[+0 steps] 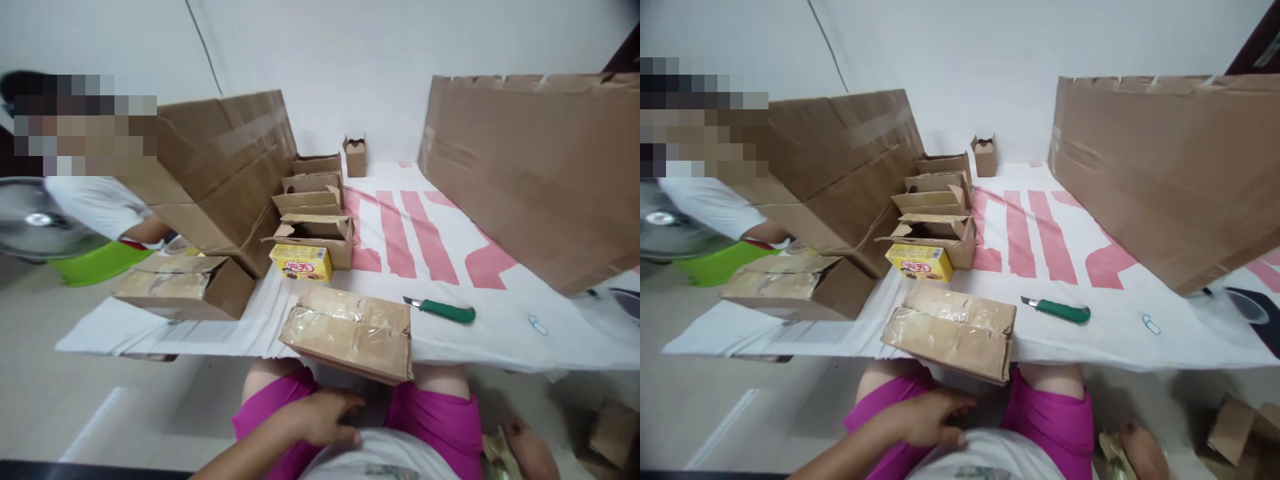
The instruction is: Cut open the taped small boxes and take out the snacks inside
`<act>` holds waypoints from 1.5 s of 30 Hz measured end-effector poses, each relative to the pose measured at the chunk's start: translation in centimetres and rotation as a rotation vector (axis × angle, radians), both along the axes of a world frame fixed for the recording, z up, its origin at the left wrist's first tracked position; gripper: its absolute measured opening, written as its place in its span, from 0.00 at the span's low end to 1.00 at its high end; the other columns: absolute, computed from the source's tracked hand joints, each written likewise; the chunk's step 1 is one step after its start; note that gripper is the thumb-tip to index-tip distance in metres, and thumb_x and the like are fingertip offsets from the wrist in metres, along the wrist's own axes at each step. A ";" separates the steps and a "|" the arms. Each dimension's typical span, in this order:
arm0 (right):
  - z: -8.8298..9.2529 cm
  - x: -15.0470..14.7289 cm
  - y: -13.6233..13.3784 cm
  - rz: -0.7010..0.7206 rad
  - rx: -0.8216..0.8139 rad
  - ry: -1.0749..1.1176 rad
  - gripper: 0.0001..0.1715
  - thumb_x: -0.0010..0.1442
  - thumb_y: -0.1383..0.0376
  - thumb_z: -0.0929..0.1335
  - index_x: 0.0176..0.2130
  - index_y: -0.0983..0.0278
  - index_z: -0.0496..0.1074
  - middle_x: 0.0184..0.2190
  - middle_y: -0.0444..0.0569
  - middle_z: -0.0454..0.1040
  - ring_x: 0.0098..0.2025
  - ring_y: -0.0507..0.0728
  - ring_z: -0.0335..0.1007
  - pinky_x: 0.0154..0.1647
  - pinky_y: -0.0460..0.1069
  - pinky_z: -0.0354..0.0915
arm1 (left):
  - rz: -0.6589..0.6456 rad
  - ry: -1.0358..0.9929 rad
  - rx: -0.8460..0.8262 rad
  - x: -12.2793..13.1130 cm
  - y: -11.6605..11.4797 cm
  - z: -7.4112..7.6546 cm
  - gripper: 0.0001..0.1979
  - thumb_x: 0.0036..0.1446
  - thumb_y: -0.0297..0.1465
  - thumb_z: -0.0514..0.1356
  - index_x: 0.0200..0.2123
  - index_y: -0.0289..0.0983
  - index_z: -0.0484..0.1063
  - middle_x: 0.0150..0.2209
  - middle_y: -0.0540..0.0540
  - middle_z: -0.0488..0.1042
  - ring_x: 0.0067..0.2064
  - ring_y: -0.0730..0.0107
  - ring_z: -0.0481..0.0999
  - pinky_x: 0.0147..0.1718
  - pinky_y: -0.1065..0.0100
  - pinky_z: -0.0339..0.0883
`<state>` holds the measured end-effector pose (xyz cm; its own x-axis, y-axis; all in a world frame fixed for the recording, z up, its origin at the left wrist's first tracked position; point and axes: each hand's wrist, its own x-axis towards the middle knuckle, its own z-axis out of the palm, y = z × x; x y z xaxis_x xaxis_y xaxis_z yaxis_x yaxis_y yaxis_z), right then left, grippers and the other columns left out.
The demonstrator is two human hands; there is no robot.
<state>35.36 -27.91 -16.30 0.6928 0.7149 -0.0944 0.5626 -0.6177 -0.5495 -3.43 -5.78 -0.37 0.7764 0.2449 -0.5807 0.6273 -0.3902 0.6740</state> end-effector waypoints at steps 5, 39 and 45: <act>6.0 0.5 3.8 -0.106 0.199 -0.103 0.22 0.53 0.44 0.62 0.27 0.56 0.73 0.20 0.49 0.76 0.24 0.65 0.75 0.24 0.55 0.70 | -0.044 -0.343 -0.223 -7.2 2.5 8.5 0.28 0.54 0.52 0.59 0.53 0.44 0.72 0.45 0.43 0.79 0.44 0.57 0.79 0.44 0.61 0.71; 27.1 -16.3 25.8 1.160 0.001 -0.462 0.20 0.63 0.62 0.66 0.52 0.67 0.71 0.50 0.59 0.75 0.51 0.65 0.71 0.53 0.59 0.65 | 0.331 -1.031 0.908 -2.6 4.7 3.9 0.09 0.54 0.27 0.61 0.39 0.42 0.70 0.40 0.45 0.74 0.49 0.61 0.71 0.56 0.52 0.56; 27.4 -16.3 27.2 1.136 -0.162 -0.495 0.21 0.53 0.58 0.73 0.47 0.63 0.77 0.43 0.57 0.79 0.45 0.65 0.75 0.41 0.52 0.65 | 0.314 -0.960 0.996 -2.8 4.4 3.6 0.15 0.57 0.28 0.59 0.48 0.39 0.68 0.41 0.42 0.75 0.50 0.59 0.72 0.56 0.51 0.59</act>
